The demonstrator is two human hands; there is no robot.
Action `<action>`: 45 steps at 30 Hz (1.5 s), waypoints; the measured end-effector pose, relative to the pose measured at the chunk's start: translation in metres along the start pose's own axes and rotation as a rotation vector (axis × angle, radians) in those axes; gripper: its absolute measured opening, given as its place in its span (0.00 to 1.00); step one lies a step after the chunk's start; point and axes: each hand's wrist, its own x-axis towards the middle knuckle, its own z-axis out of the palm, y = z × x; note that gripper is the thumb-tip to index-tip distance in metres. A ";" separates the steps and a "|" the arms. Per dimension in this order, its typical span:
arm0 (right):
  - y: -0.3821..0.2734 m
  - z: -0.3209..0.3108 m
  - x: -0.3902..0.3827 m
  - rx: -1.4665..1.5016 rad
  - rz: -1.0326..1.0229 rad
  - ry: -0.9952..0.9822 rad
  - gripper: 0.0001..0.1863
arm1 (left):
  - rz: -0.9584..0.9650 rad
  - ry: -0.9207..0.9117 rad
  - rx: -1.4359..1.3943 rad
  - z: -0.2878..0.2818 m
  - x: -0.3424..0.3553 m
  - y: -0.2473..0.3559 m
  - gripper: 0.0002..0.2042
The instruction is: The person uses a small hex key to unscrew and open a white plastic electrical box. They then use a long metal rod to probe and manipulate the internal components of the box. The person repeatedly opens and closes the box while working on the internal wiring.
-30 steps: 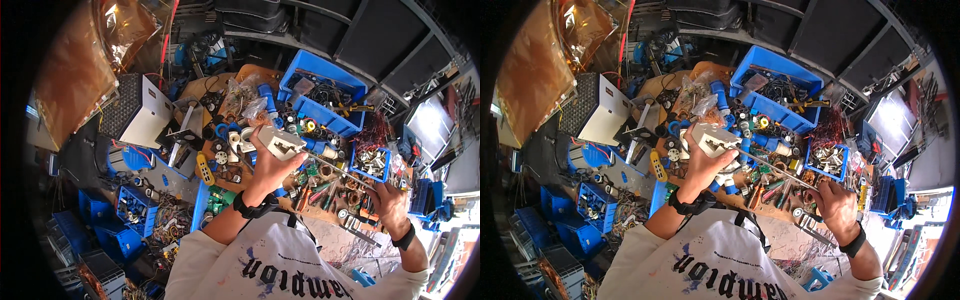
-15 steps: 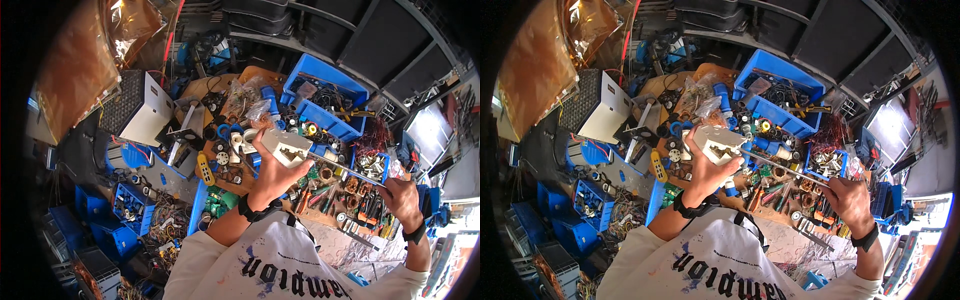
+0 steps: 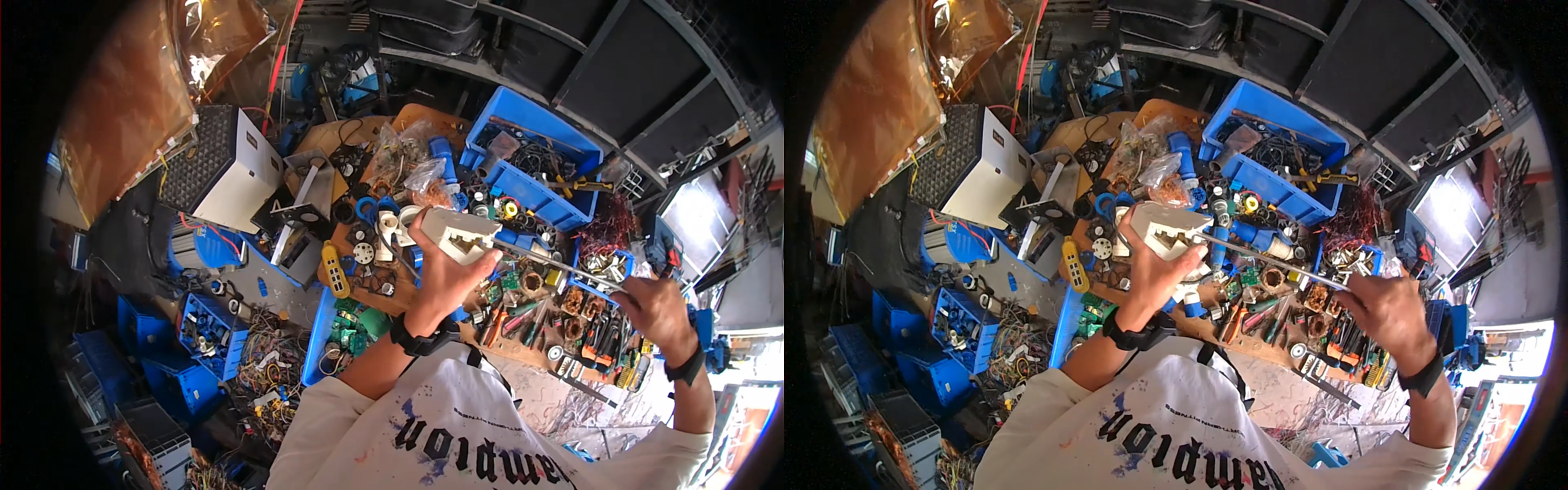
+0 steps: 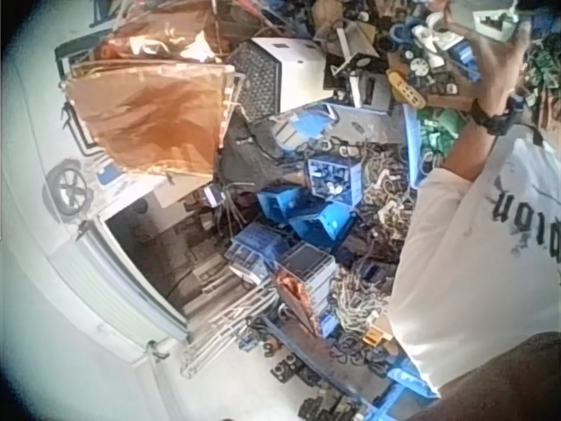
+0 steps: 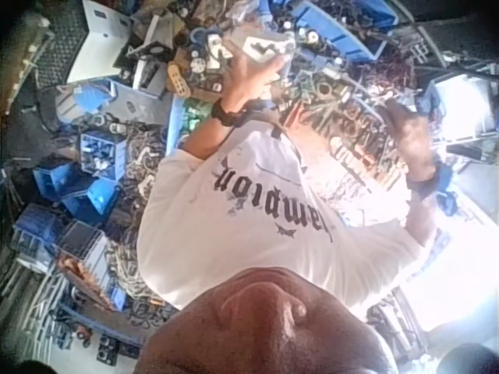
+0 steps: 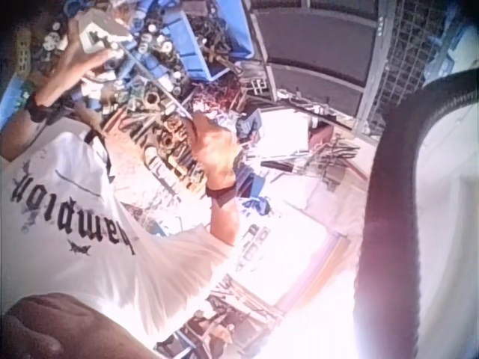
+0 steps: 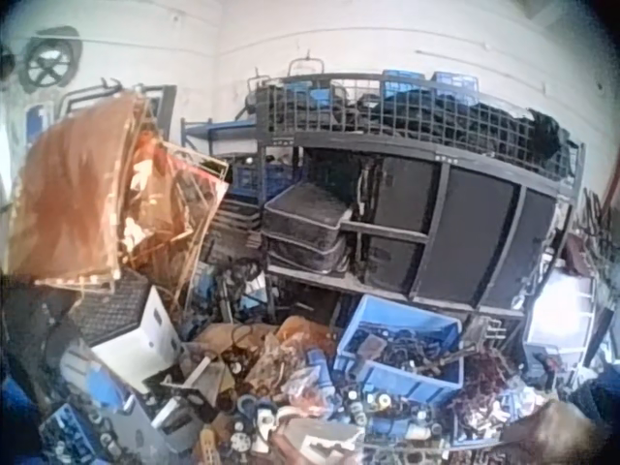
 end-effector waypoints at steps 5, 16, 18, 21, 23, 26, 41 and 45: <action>-0.036 -0.012 0.002 -0.043 0.036 0.060 0.12 | -0.027 0.007 -0.024 -0.015 0.006 0.014 0.39; -0.050 -0.058 0.005 -0.226 -0.012 0.107 0.09 | -0.037 0.017 -0.087 -0.024 0.002 0.014 0.38; -0.052 -0.072 0.004 -0.237 -0.020 0.074 0.06 | -0.075 -0.023 -0.133 -0.025 0.000 0.013 0.38; -0.048 -0.080 0.005 -0.268 0.003 0.070 0.12 | -0.164 -0.076 -0.176 -0.037 -0.006 0.002 0.37; -0.047 -0.088 0.008 -0.363 -0.080 0.086 0.13 | -0.204 -0.078 -0.247 -0.031 -0.009 0.007 0.36; -0.048 -0.095 0.010 -0.419 -0.121 0.156 0.10 | -0.089 0.025 -0.163 -0.014 -0.014 0.018 0.21; -0.077 -0.108 -0.001 -0.418 -0.192 0.205 0.08 | 0.025 0.005 -0.157 -0.037 -0.025 0.027 0.26; -0.083 -0.109 -0.009 -0.390 -0.219 0.211 0.10 | 0.069 0.011 -0.162 -0.037 -0.030 0.031 0.29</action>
